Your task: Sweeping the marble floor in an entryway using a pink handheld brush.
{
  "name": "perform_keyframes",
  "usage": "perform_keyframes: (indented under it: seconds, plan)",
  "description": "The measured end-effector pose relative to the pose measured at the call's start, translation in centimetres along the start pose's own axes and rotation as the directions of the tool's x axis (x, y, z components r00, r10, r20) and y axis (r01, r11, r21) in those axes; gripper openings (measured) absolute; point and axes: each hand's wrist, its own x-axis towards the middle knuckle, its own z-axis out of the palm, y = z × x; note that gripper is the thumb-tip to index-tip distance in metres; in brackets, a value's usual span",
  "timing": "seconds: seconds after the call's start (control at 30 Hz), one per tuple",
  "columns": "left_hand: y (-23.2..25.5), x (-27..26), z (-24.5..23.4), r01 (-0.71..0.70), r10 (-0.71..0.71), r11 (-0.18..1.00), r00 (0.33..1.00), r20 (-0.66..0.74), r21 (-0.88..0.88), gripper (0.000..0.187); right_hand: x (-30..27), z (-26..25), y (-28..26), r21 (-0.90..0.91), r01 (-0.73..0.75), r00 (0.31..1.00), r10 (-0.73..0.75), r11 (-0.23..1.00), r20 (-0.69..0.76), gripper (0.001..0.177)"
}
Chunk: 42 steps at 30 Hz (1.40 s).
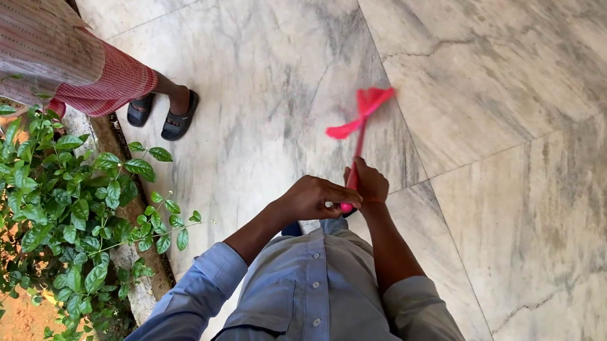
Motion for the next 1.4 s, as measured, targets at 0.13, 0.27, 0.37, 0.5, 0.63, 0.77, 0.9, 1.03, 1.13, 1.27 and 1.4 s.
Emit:
perform_keyframes:
  seconds: [0.13,0.27,0.37,0.5,0.63,0.77,0.9,1.03,1.13,1.27,1.4]
  plan:
    - [-0.8,2.0,1.3,0.074,-0.072,0.990,0.997,0.023,-0.122,0.026,0.2,-2.0,3.6,0.010,-0.119,0.992,0.119,0.993,0.049,0.047]
    - [-1.5,4.0,2.2,0.138,-0.143,0.977,0.989,-0.022,-0.161,0.026,2.1,-1.7,6.0,0.105,-0.185,0.982,0.187,0.977,-0.008,0.037]
    - [-1.8,5.3,2.6,0.086,-0.089,0.996,0.992,-0.090,-0.029,0.027,4.0,-0.1,6.3,0.190,-0.117,0.985,0.139,0.975,-0.102,0.033]
    - [-1.5,7.2,0.7,-0.012,0.029,0.991,0.991,-0.132,0.132,0.026,6.8,-2.9,1.5,0.323,0.022,0.993,0.017,0.946,-0.117,0.029]
    - [-2.5,8.1,1.5,-0.087,0.107,0.974,0.990,-0.086,0.210,0.029,7.7,-3.3,-1.3,0.567,0.264,0.962,-0.174,0.780,-0.209,0.026]
    - [-3.5,8.4,1.0,-0.156,0.170,0.945,0.985,-0.024,0.287,0.029,7.2,-5.6,-4.4,0.644,0.264,0.964,-0.210,0.718,-0.162,0.028]
    - [-4.5,9.4,-2.8,-0.012,0.051,0.958,0.990,-0.129,0.287,0.026,10.6,-5.0,-3.8,0.685,0.165,0.965,-0.260,0.710,0.037,0.033]
    - [-7.4,9.1,-5.3,0.033,0.014,0.962,0.985,-0.170,0.270,0.024,14.0,-2.1,-2.0,0.288,0.116,0.993,-0.116,0.951,-0.017,0.028]
    - [-8.0,9.4,-5.8,0.038,-0.012,0.985,0.988,-0.152,0.168,0.031,13.9,-4.4,-1.0,0.108,-0.073,0.990,0.059,0.992,0.130,0.024]
    - [-8.2,9.1,-4.5,0.074,-0.067,0.996,0.990,-0.126,0.058,0.033,14.0,-3.1,1.6,0.177,-0.096,0.994,0.085,0.979,0.070,0.029]
    - [-11.9,8.8,-3.5,0.035,-0.041,0.997,0.996,-0.080,-0.074,0.037,16.9,-1.2,3.5,0.216,-0.126,0.981,0.090,0.968,0.170,0.024]
